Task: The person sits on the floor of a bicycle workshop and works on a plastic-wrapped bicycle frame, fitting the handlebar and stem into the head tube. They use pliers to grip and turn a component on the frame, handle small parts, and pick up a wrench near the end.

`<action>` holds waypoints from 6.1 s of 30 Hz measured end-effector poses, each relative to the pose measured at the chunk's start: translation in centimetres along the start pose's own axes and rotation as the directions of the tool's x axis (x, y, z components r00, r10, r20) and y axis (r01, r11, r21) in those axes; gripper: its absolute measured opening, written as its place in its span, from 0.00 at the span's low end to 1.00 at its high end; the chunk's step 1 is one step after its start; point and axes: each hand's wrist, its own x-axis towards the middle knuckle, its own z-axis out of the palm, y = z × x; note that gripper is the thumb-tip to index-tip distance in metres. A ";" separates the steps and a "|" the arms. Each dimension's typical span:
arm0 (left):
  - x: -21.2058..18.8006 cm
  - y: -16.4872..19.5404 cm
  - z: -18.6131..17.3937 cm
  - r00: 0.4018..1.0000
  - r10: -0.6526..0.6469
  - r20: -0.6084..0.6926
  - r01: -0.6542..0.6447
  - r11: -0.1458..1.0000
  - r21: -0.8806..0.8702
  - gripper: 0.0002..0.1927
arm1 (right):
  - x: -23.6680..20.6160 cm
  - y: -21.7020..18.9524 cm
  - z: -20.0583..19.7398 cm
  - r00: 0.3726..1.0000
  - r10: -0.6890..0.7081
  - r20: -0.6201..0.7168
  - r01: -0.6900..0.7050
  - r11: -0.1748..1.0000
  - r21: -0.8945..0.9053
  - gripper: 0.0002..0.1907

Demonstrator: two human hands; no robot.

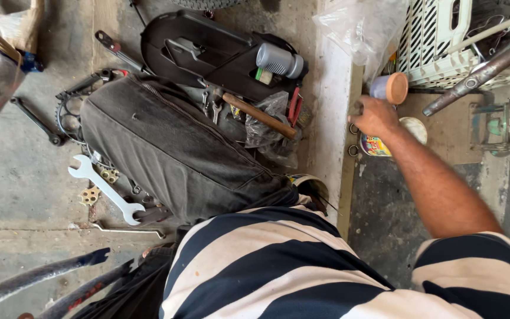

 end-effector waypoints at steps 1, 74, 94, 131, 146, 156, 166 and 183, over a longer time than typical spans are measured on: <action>0.1 0.0 -0.2 1.000 -0.001 -0.001 0.001 1.000 0.009 0.16 | 0.2 0.8 1.2 1.000 0.018 0.023 -0.018 1.000 -0.013 0.26; -17.5 12.7 11.9 0.848 0.184 0.496 -0.316 0.929 0.195 0.26 | -6.1 -53.3 -10.7 0.697 -0.677 -0.238 -0.136 -0.450 0.883 0.15; -17.0 12.6 12.9 0.841 0.129 0.525 -0.289 0.928 0.234 0.25 | -5.6 -54.1 -9.5 0.638 -0.724 -0.262 -0.076 -0.398 0.914 0.20; -17.3 14.0 11.9 0.856 0.284 0.432 -0.374 0.917 0.139 0.26 | -8.2 -53.6 0.4 0.417 -0.899 -0.132 0.193 -0.054 0.980 0.16; -14.9 10.6 3.8 0.929 0.224 0.294 -0.097 0.915 -0.391 0.07 | -7.7 -28.7 -12.3 0.543 -0.783 -0.304 0.753 0.293 0.589 0.20; -16.2 11.4 2.7 0.955 0.232 0.184 -0.115 0.864 -0.490 0.06 | -0.3 -11.3 -6.6 0.863 -0.360 -0.355 0.504 0.664 0.552 0.13; -16.8 12.7 1.2 0.968 0.231 -0.094 -0.234 0.711 -0.663 0.12 | 0.7 -30.7 -11.8 0.428 -0.761 -0.488 0.863 0.185 0.470 0.11; -12.3 10.2 2.5 0.985 0.097 -0.142 -0.170 0.671 -0.722 0.13 | -3.0 -53.6 18.0 0.073 -0.836 0.544 0.997 0.071 -0.024 0.27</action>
